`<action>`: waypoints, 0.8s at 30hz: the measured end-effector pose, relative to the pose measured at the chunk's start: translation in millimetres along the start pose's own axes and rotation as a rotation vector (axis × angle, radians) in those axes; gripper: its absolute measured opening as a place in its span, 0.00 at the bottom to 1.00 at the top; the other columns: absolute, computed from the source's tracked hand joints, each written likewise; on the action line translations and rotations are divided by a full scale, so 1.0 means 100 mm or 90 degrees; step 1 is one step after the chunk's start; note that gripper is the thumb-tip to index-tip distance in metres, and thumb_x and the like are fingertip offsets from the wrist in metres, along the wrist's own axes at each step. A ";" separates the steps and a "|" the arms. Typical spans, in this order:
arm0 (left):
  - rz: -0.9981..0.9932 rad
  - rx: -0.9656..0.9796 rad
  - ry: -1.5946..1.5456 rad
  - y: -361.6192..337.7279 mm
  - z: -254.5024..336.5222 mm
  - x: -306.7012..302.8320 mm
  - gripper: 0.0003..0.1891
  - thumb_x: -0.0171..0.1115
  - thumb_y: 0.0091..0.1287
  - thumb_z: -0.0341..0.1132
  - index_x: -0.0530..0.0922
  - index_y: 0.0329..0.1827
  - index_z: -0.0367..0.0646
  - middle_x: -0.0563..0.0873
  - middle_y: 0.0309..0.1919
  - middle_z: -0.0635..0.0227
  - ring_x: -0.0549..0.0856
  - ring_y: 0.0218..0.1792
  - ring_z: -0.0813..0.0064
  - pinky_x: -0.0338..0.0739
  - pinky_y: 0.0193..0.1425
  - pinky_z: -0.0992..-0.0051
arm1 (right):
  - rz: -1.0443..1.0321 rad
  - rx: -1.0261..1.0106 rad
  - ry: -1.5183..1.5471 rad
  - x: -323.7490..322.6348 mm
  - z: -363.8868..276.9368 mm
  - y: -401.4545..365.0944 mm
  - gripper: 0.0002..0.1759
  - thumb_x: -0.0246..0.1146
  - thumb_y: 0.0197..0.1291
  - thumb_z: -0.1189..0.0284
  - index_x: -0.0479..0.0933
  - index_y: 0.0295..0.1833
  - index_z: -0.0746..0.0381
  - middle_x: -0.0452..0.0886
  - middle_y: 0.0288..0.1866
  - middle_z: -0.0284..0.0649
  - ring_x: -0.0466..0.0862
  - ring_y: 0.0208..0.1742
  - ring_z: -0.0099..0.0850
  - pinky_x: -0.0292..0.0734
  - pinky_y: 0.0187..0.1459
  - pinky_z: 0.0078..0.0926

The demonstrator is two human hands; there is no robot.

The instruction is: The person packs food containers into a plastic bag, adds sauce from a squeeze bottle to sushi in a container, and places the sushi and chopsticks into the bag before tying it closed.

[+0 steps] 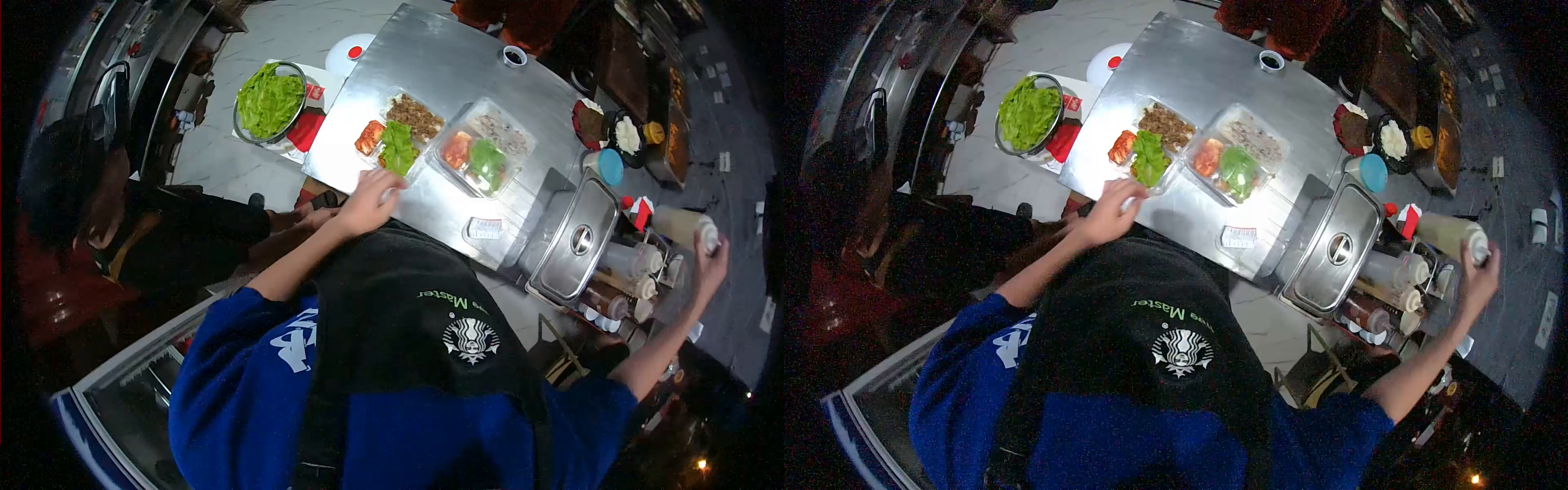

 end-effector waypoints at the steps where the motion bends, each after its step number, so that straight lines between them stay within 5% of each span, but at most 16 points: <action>1: -0.007 0.055 -0.028 0.22 0.18 0.02 0.14 0.62 0.62 0.34 0.78 0.49 0.42 0.82 0.45 0.62 0.79 0.52 0.62 0.64 0.61 0.62 | 0.013 -0.009 -0.079 -0.23 -0.43 -0.07 0.26 0.73 0.59 0.65 0.75 0.56 0.67 0.82 0.46 0.42 0.79 0.48 0.26 0.74 0.52 0.24; 4: 0.003 0.255 -0.150 0.85 1.06 0.04 0.25 0.66 0.61 0.39 0.75 0.61 0.42 0.81 0.55 0.56 0.76 0.62 0.56 0.61 0.68 0.58 | 0.046 -0.137 0.089 -0.67 -1.30 -0.26 0.30 0.73 0.59 0.68 0.72 0.62 0.70 0.80 0.54 0.44 0.80 0.55 0.33 0.76 0.57 0.30; 5: -0.084 0.270 -0.192 1.03 1.33 0.08 0.35 0.69 0.59 0.44 0.69 0.68 0.41 0.76 0.61 0.53 0.72 0.66 0.52 0.58 0.71 0.55 | 0.038 -0.147 0.141 -0.71 -1.52 -0.30 0.31 0.73 0.59 0.66 0.72 0.63 0.71 0.79 0.55 0.45 0.79 0.55 0.34 0.76 0.58 0.31; 7: -0.042 0.362 -0.175 1.24 1.74 0.09 0.50 0.73 0.51 0.54 0.59 0.73 0.41 0.70 0.67 0.50 0.69 0.69 0.54 0.58 0.69 0.50 | 0.016 -0.166 0.237 -0.76 -1.92 -0.39 0.33 0.72 0.59 0.63 0.71 0.63 0.72 0.78 0.57 0.45 0.79 0.57 0.36 0.76 0.59 0.33; 10: 0.008 0.366 -0.220 1.24 1.86 -0.14 0.52 0.74 0.49 0.54 0.59 0.73 0.40 0.74 0.63 0.50 0.73 0.66 0.54 0.58 0.68 0.49 | 0.000 -0.021 0.445 -0.09 -2.30 -0.62 0.38 0.68 0.46 0.59 0.73 0.61 0.71 0.79 0.55 0.46 0.80 0.56 0.36 0.74 0.60 0.37; 11: -0.132 0.296 -0.245 1.22 1.71 -0.04 0.50 0.76 0.47 0.52 0.62 0.71 0.39 0.78 0.57 0.51 0.77 0.60 0.52 0.60 0.68 0.50 | -0.022 0.021 0.505 0.28 -2.41 -0.71 0.37 0.65 0.43 0.62 0.73 0.60 0.70 0.79 0.55 0.46 0.80 0.56 0.36 0.75 0.59 0.37; 14: -0.018 0.235 -0.289 0.97 1.01 -0.21 0.45 0.76 0.47 0.51 0.66 0.66 0.42 0.83 0.52 0.55 0.83 0.54 0.57 0.67 0.63 0.55 | -0.082 0.044 0.712 1.31 -3.17 -0.97 0.36 0.59 0.66 0.54 0.66 0.69 0.70 0.75 0.64 0.51 0.77 0.64 0.41 0.70 0.67 0.41; 15: -0.016 0.161 -0.282 0.89 0.81 -0.22 0.46 0.76 0.48 0.52 0.66 0.67 0.39 0.84 0.49 0.53 0.83 0.52 0.56 0.67 0.64 0.53 | -0.100 0.127 0.908 1.63 -3.49 -1.09 0.41 0.66 0.63 0.55 0.62 0.72 0.70 0.75 0.66 0.46 0.77 0.64 0.38 0.71 0.66 0.38; 18: -0.053 -0.084 -0.383 0.61 0.31 0.06 0.45 0.74 0.52 0.53 0.65 0.68 0.37 0.84 0.46 0.50 0.83 0.53 0.55 0.67 0.65 0.53 | -0.083 0.038 0.542 2.55 -3.90 -1.60 0.41 0.68 0.62 0.63 0.57 0.74 0.66 0.73 0.65 0.45 0.73 0.66 0.36 0.69 0.66 0.32; 22: -0.306 0.030 -0.119 -0.03 0.01 0.12 0.36 0.65 0.65 0.52 0.66 0.68 0.34 0.79 0.58 0.44 0.77 0.59 0.45 0.68 0.67 0.57 | -0.505 0.193 0.747 3.35 -4.10 -1.77 0.44 0.71 0.57 0.65 0.57 0.74 0.67 0.73 0.64 0.45 0.73 0.65 0.35 0.67 0.66 0.34; 23: -0.281 0.051 -0.117 -0.24 -0.10 0.03 0.33 0.56 0.71 0.56 0.70 0.67 0.37 0.84 0.51 0.46 0.84 0.54 0.52 0.69 0.66 0.57 | -0.608 0.226 0.757 3.49 -4.12 -1.88 0.45 0.71 0.57 0.64 0.57 0.74 0.67 0.73 0.64 0.45 0.73 0.65 0.35 0.67 0.66 0.35; 24: -0.291 -0.072 -0.248 -0.48 -0.37 0.08 0.29 0.55 0.72 0.54 0.72 0.64 0.37 0.84 0.51 0.48 0.84 0.53 0.54 0.71 0.64 0.59 | -0.639 0.238 0.708 3.59 -4.07 -1.95 0.46 0.71 0.56 0.62 0.57 0.75 0.67 0.73 0.64 0.46 0.74 0.64 0.35 0.69 0.65 0.34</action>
Point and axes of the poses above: each hand's wrist, its own y-axis towards the middle knuckle, its own x-axis out of the palm, z = x × y, the point moved 7 cm from there along y, towards the middle knuckle
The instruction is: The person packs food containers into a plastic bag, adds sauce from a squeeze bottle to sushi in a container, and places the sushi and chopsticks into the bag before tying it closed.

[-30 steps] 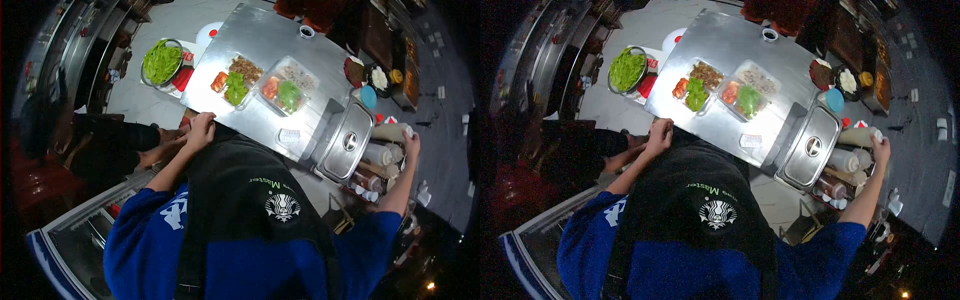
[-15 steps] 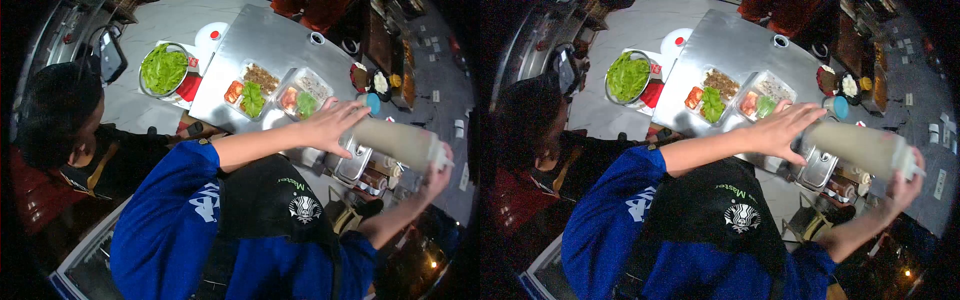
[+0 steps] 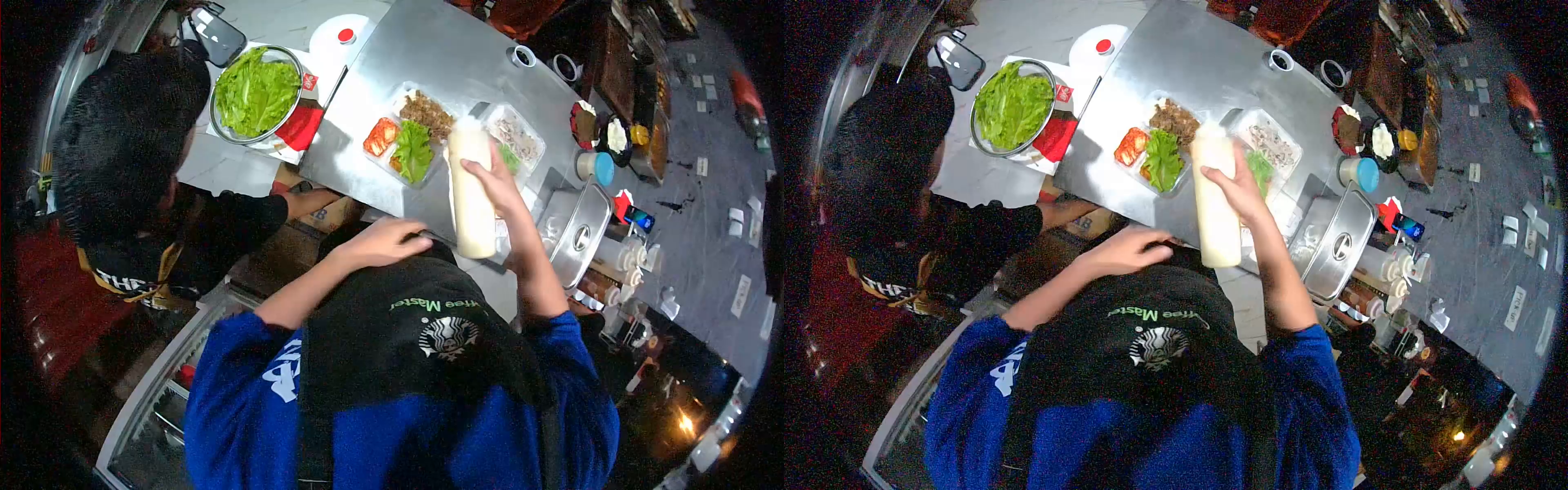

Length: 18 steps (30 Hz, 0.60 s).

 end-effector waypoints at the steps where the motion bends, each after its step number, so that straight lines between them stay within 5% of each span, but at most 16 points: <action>1: 0.003 -0.089 -0.152 -0.19 -0.34 0.06 0.26 0.54 0.74 0.52 0.75 0.62 0.38 0.85 0.51 0.51 0.84 0.53 0.55 0.74 0.62 0.62 | -0.003 0.038 -0.034 -0.01 0.17 0.04 0.46 0.71 0.56 0.61 0.57 0.75 0.67 0.73 0.65 0.46 0.75 0.62 0.35 0.71 0.63 0.34; 4: 0.153 -0.220 -0.080 -1.00 -1.02 0.04 0.20 0.52 0.75 0.44 0.77 0.58 0.37 0.85 0.51 0.52 0.84 0.53 0.57 0.76 0.59 0.66 | -0.010 0.151 -0.115 -0.08 0.77 0.16 0.49 0.69 0.56 0.55 0.55 0.76 0.67 0.74 0.65 0.49 0.79 0.59 0.37 0.76 0.57 0.36; 7: 0.299 -0.428 -0.178 -1.87 -1.84 0.26 0.19 0.49 0.76 0.44 0.77 0.57 0.37 0.84 0.48 0.51 0.84 0.52 0.54 0.75 0.56 0.66 | -0.017 0.223 -0.060 0.21 0.44 0.03 0.51 0.69 0.57 0.55 0.52 0.77 0.68 0.75 0.64 0.52 0.81 0.57 0.39 0.80 0.53 0.37; 11: 0.247 -0.555 -0.150 -2.92 -3.13 1.02 0.21 0.49 0.76 0.45 0.78 0.57 0.37 0.84 0.48 0.49 0.83 0.54 0.52 0.76 0.54 0.63 | 0.063 0.253 -0.053 0.24 0.52 0.14 0.50 0.70 0.56 0.59 0.52 0.75 0.70 0.77 0.60 0.54 0.84 0.52 0.40 0.82 0.47 0.36; 18: 0.204 -0.645 -0.242 -3.15 -3.51 1.00 0.22 0.51 0.74 0.46 0.77 0.58 0.36 0.85 0.50 0.51 0.83 0.53 0.55 0.75 0.55 0.64 | 0.055 0.208 -0.122 0.33 0.48 0.25 0.45 0.71 0.56 0.62 0.58 0.73 0.70 0.80 0.57 0.52 0.85 0.49 0.38 0.82 0.46 0.34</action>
Point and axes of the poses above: each hand's wrist, its own y-axis towards the middle knuckle, its own x-axis out of the palm, z = x × y, the point moved 7 cm from there along y, towards the middle knuckle
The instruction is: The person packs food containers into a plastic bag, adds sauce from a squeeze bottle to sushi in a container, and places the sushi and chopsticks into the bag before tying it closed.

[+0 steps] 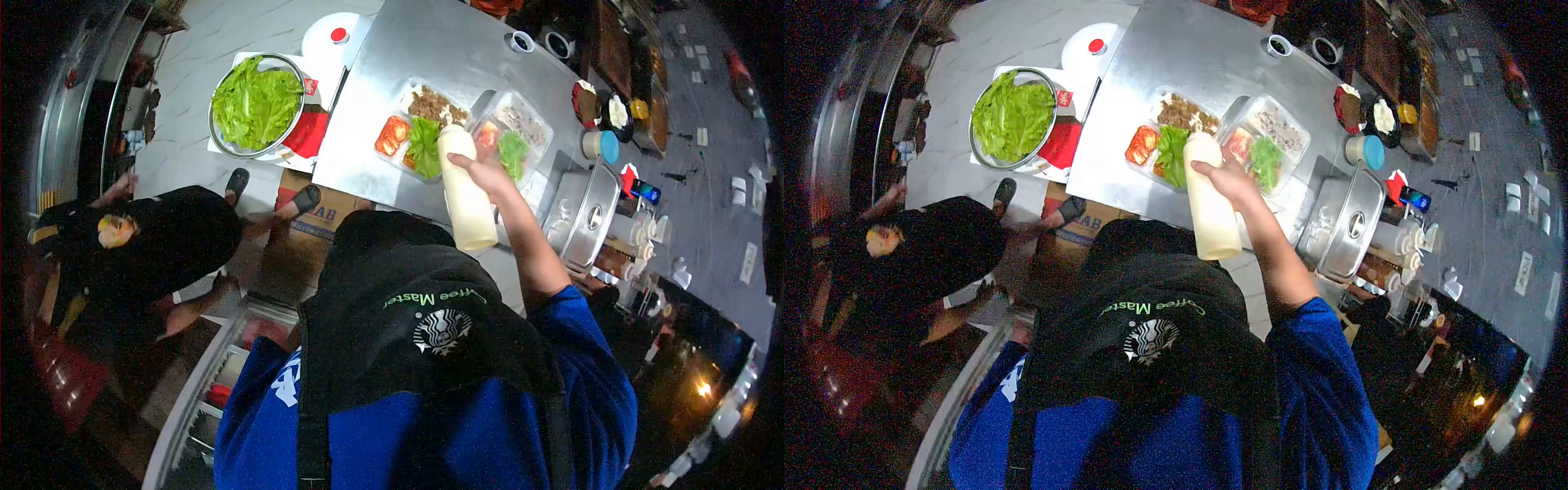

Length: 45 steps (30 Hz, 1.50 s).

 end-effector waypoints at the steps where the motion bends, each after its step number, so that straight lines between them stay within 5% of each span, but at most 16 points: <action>1: -0.001 0.008 -0.003 0.06 0.14 -0.10 0.22 0.51 0.74 0.46 0.77 0.58 0.36 0.85 0.50 0.51 0.83 0.53 0.55 0.75 0.55 0.65 | -0.009 0.006 0.009 0.05 -0.02 -0.01 0.44 0.71 0.56 0.63 0.59 0.73 0.69 0.81 0.57 0.51 0.85 0.49 0.38 0.82 0.46 0.34; 6: -0.006 0.067 -0.013 0.38 0.98 -0.53 0.23 0.52 0.73 0.46 0.77 0.59 0.36 0.85 0.51 0.53 0.83 0.53 0.56 0.75 0.56 0.66 | 0.005 -0.028 -0.001 0.26 -0.14 0.03 0.36 0.69 0.60 0.64 0.66 0.72 0.62 0.82 0.56 0.44 0.85 0.45 0.32 0.81 0.44 0.31; 12: -0.042 0.116 -0.032 0.42 1.68 -0.86 0.24 0.54 0.71 0.47 0.76 0.59 0.36 0.85 0.53 0.55 0.83 0.53 0.58 0.74 0.57 0.67 | -0.035 -0.030 0.046 0.33 -0.18 0.06 0.46 0.70 0.58 0.60 0.57 0.76 0.65 0.81 0.56 0.49 0.85 0.48 0.34 0.81 0.47 0.30; 16: -0.133 0.084 -0.174 0.22 2.08 -1.06 0.25 0.55 0.70 0.48 0.76 0.60 0.36 0.85 0.54 0.57 0.83 0.53 0.59 0.74 0.58 0.68 | 0.071 -0.124 -0.062 0.02 -0.32 -0.37 0.57 0.70 0.56 0.47 0.48 0.80 0.65 0.54 0.79 0.57 0.58 0.78 0.47 0.55 0.76 0.41; 18: -0.193 0.088 -0.107 0.07 2.49 -1.05 0.25 0.56 0.70 0.48 0.75 0.60 0.36 0.85 0.54 0.57 0.83 0.52 0.60 0.74 0.58 0.68 | 0.160 -0.260 0.022 -0.27 -0.07 -0.40 0.57 0.70 0.57 0.48 0.47 0.80 0.65 0.59 0.77 0.57 0.60 0.78 0.45 0.55 0.75 0.36; 21: -0.325 0.502 0.734 0.04 3.72 -0.44 0.15 0.51 0.69 0.38 0.79 0.34 0.35 0.86 0.33 0.49 0.86 0.38 0.52 0.80 0.43 0.58 | 0.280 -0.370 0.156 -0.91 -0.26 -1.16 0.53 0.73 0.55 0.55 0.53 0.77 0.66 0.68 0.71 0.51 0.68 0.72 0.39 0.62 0.71 0.33; 22: -0.324 0.774 0.927 -0.01 3.91 -0.39 0.15 0.50 0.71 0.39 0.79 0.37 0.36 0.85 0.33 0.47 0.85 0.37 0.48 0.79 0.43 0.58 | 0.326 -0.403 0.195 -1.19 -0.25 -1.42 0.50 0.74 0.54 0.58 0.56 0.76 0.66 0.71 0.68 0.49 0.71 0.69 0.36 0.64 0.70 0.33; 24: -0.216 0.557 0.710 -0.55 4.78 -0.01 0.15 0.49 0.72 0.40 0.79 0.41 0.38 0.85 0.34 0.44 0.85 0.39 0.46 0.78 0.44 0.57 | 0.454 -0.340 0.198 -1.80 -0.30 -2.22 0.40 0.75 0.51 0.62 0.66 0.67 0.65 0.80 0.57 0.42 0.81 0.56 0.31 0.76 0.60 0.34; 25: -0.205 0.467 0.625 -0.84 5.13 0.26 0.16 0.49 0.73 0.41 0.79 0.44 0.37 0.84 0.36 0.42 0.84 0.42 0.44 0.77 0.45 0.56 | 0.502 -0.500 0.281 -2.14 -0.19 -2.50 0.38 0.75 0.50 0.64 0.69 0.64 0.66 0.81 0.55 0.42 0.82 0.54 0.31 0.78 0.57 0.34; 27: -0.183 0.665 0.589 -0.96 5.53 0.90 0.16 0.52 0.73 0.42 0.78 0.45 0.35 0.84 0.38 0.43 0.84 0.43 0.44 0.76 0.46 0.56 | 0.657 -0.471 0.187 -2.75 -0.17 -3.23 0.39 0.77 0.46 0.66 0.69 0.63 0.66 0.81 0.55 0.43 0.83 0.55 0.34 0.79 0.58 0.37; 28: -0.173 0.691 0.593 -1.10 5.71 1.29 0.16 0.53 0.72 0.42 0.78 0.45 0.35 0.84 0.39 0.43 0.84 0.44 0.44 0.76 0.48 0.55 | 0.632 -0.620 0.187 -3.11 -0.14 -3.37 0.40 0.77 0.46 0.67 0.68 0.64 0.65 0.81 0.56 0.44 0.83 0.55 0.35 0.79 0.57 0.37; 32: -0.251 0.790 0.639 -1.23 5.96 2.81 0.15 0.55 0.68 0.39 0.79 0.44 0.35 0.84 0.39 0.44 0.83 0.45 0.46 0.76 0.49 0.56 | 0.956 -0.601 0.009 -4.54 0.17 -3.64 0.47 0.78 0.47 0.55 0.63 0.65 0.70 0.77 0.57 0.47 0.79 0.57 0.35 0.74 0.58 0.33; 33: -0.249 0.778 0.671 -1.18 5.92 3.10 0.14 0.56 0.66 0.39 0.79 0.44 0.36 0.84 0.39 0.46 0.83 0.46 0.46 0.77 0.50 0.55 | 0.892 -0.607 0.085 -4.71 0.09 -3.53 0.43 0.73 0.53 0.71 0.57 0.71 0.60 0.75 0.61 0.44 0.77 0.60 0.33 0.73 0.62 0.34; 39: 0.012 0.682 0.745 -0.85 5.39 3.65 0.19 0.55 0.66 0.42 0.79 0.44 0.31 0.85 0.39 0.44 0.85 0.42 0.42 0.79 0.50 0.52 | 0.812 -0.645 -0.121 -5.72 0.44 -2.74 0.38 0.72 0.56 0.71 0.61 0.68 0.66 0.77 0.57 0.45 0.79 0.56 0.34 0.76 0.58 0.33; 42: 0.065 0.458 0.629 -0.40 5.10 3.47 0.20 0.54 0.67 0.43 0.79 0.42 0.30 0.85 0.38 0.41 0.85 0.40 0.41 0.80 0.49 0.52 | 0.842 -0.390 -0.253 -6.29 0.88 -2.28 0.56 0.81 0.38 0.53 0.61 0.67 0.72 0.77 0.59 0.53 0.81 0.57 0.41 0.76 0.60 0.36; 45: 0.202 0.485 0.570 -0.30 5.15 3.50 0.17 0.52 0.70 0.42 0.79 0.41 0.33 0.85 0.39 0.45 0.86 0.40 0.44 0.81 0.48 0.53 | 0.738 -0.312 -0.266 -6.51 1.17 -1.96 0.56 0.80 0.37 0.50 0.64 0.66 0.73 0.78 0.59 0.53 0.80 0.59 0.42 0.74 0.61 0.35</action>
Point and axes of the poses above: each hand's wrist, its own y-axis towards the middle knuckle, its own x-axis out of the palm, z = x × y, the point moved 7 cm from there along y, towards the middle knuckle
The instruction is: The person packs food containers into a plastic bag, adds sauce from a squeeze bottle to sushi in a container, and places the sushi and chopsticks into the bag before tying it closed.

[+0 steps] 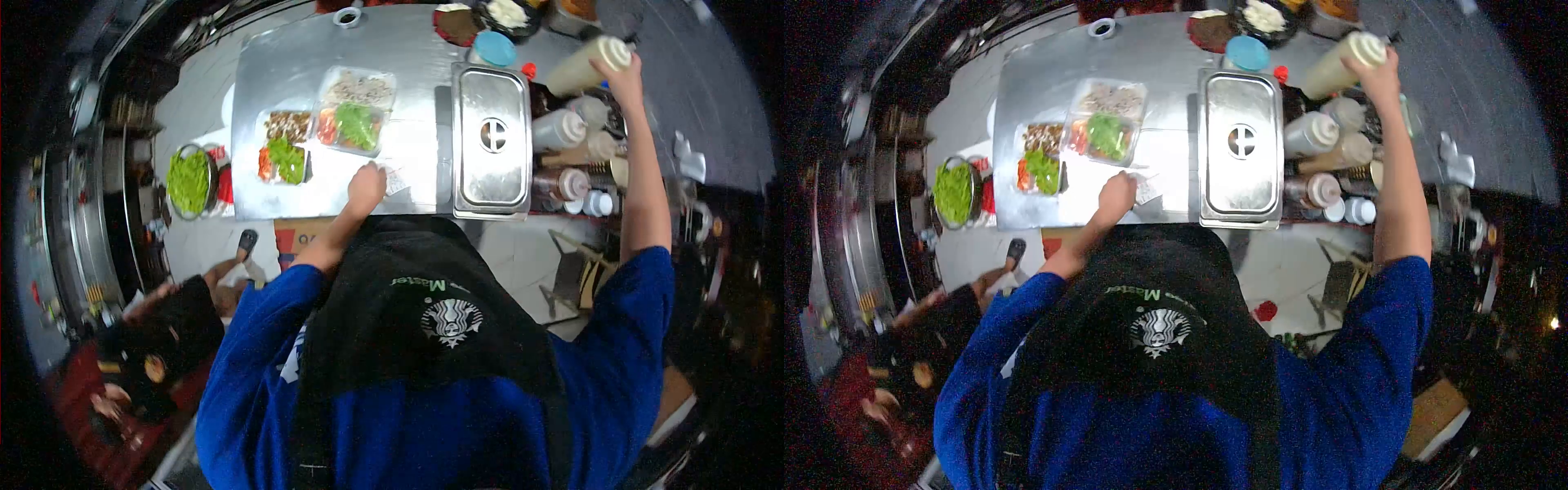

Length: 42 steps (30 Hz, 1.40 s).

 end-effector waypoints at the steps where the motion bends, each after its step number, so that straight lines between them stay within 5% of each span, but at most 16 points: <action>1: 0.050 -0.007 0.011 0.01 0.05 -0.01 0.17 0.52 0.70 0.41 0.79 0.41 0.33 0.85 0.39 0.45 0.87 0.40 0.45 0.82 0.47 0.53 | -0.065 0.028 -0.020 0.12 0.17 0.05 0.54 0.80 0.38 0.50 0.66 0.65 0.72 0.78 0.60 0.52 0.80 0.59 0.40 0.74 0.61 0.35; 8: 0.094 -0.099 -0.062 -0.01 0.04 0.10 0.11 0.54 0.62 0.30 0.79 0.42 0.33 0.85 0.43 0.45 0.86 0.44 0.45 0.81 0.51 0.53 | -0.300 0.014 -0.037 0.70 0.83 -0.01 0.43 0.77 0.48 0.59 0.68 0.65 0.69 0.81 0.56 0.52 0.83 0.55 0.38 0.75 0.56 0.31; 11: 0.099 -0.126 -0.105 0.00 0.04 0.08 0.11 0.57 0.60 0.30 0.80 0.40 0.31 0.85 0.41 0.42 0.86 0.44 0.44 0.81 0.50 0.53 | -0.333 0.032 -0.050 0.35 0.41 -0.29 0.45 0.74 0.52 0.58 0.64 0.69 0.71 0.78 0.60 0.53 0.80 0.59 0.40 0.74 0.60 0.32; 17: 0.111 -0.084 -0.217 -0.10 0.11 -0.11 0.15 0.63 0.56 0.34 0.80 0.40 0.29 0.85 0.34 0.40 0.86 0.40 0.42 0.81 0.48 0.55 | -0.027 -0.092 0.008 -0.68 -0.52 -0.86 0.36 0.66 0.64 0.60 0.65 0.71 0.69 0.70 0.67 0.54 0.72 0.68 0.43 0.66 0.67 0.38; 21: 0.172 -0.020 -0.261 -0.32 0.16 -0.25 0.18 0.64 0.54 0.33 0.79 0.45 0.29 0.85 0.30 0.42 0.86 0.39 0.45 0.81 0.47 0.56 | 0.022 -0.081 0.053 -0.75 -0.95 -1.52 0.28 0.64 0.67 0.64 0.69 0.68 0.67 0.73 0.62 0.50 0.74 0.64 0.39 0.70 0.63 0.37; 24: 0.085 0.030 -0.298 -0.38 0.17 -0.24 0.19 0.63 0.53 0.32 0.79 0.49 0.35 0.86 0.28 0.51 0.86 0.32 0.53 0.80 0.41 0.59 | 0.007 -0.065 0.149 -0.56 -1.58 -1.99 0.21 0.63 0.67 0.70 0.74 0.63 0.65 0.74 0.61 0.45 0.75 0.61 0.36 0.73 0.59 0.34; 29: 0.023 0.132 -0.379 -0.62 0.20 -0.72 0.18 0.58 0.56 0.29 0.79 0.52 0.40 0.81 0.24 0.57 0.81 0.26 0.62 0.77 0.35 0.63 | -0.101 -0.147 0.227 0.17 -2.25 -2.43 0.16 0.64 0.63 0.74 0.76 0.56 0.65 0.77 0.54 0.43 0.78 0.55 0.36 0.74 0.52 0.32; 32: 0.119 0.136 -0.367 -0.86 -0.03 -1.35 0.16 0.55 0.61 0.26 0.79 0.52 0.41 0.82 0.28 0.59 0.82 0.31 0.69 0.77 0.37 0.68 | -0.238 -0.116 0.251 0.73 -2.52 -2.60 0.15 0.63 0.64 0.73 0.77 0.55 0.65 0.78 0.53 0.46 0.79 0.54 0.36 0.75 0.51 0.34; 35: 0.208 0.086 -0.446 -0.98 -0.72 -1.73 0.14 0.52 0.66 0.25 0.79 0.52 0.40 0.83 0.32 0.63 0.81 0.33 0.74 0.77 0.40 0.73 | -0.387 -0.171 0.256 1.62 -2.69 -2.80 0.19 0.61 0.66 0.71 0.74 0.60 0.66 0.78 0.54 0.51 0.79 0.56 0.41 0.75 0.54 0.38; 39: 0.223 0.054 -0.394 -0.82 -1.58 -2.18 0.16 0.52 0.67 0.25 0.79 0.56 0.40 0.83 0.33 0.66 0.81 0.34 0.76 0.78 0.43 0.74 | -0.366 -0.391 0.212 2.69 -3.71 -2.95 0.23 0.56 0.67 0.71 0.70 0.66 0.64 0.75 0.60 0.58 0.77 0.58 0.56 0.72 0.60 0.47; 40: 0.309 0.079 -0.404 -0.73 -1.76 -2.27 0.12 0.52 0.66 0.26 0.80 0.50 0.38 0.77 0.27 0.65 0.76 0.27 0.75 0.74 0.34 0.73 | -0.427 -0.363 0.193 3.09 -3.89 -2.95 0.23 0.55 0.68 0.71 0.69 0.67 0.64 0.75 0.61 0.58 0.77 0.59 0.56 0.72 0.60 0.47; 42: 0.331 0.091 -0.365 -0.48 -2.20 -2.40 0.14 0.52 0.68 0.27 0.81 0.53 0.39 0.82 0.32 0.63 0.79 0.30 0.75 0.76 0.38 0.73 | -0.474 -0.312 0.153 3.69 -4.19 -2.88 0.23 0.55 0.67 0.71 0.71 0.66 0.62 0.76 0.59 0.59 0.77 0.59 0.56 0.73 0.59 0.48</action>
Point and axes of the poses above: each hand's wrist, its own y-axis towards the middle knuckle, its own x-axis out of the palm, z = x × y, the point moved 7 cm from there along y, towards the middle knuckle
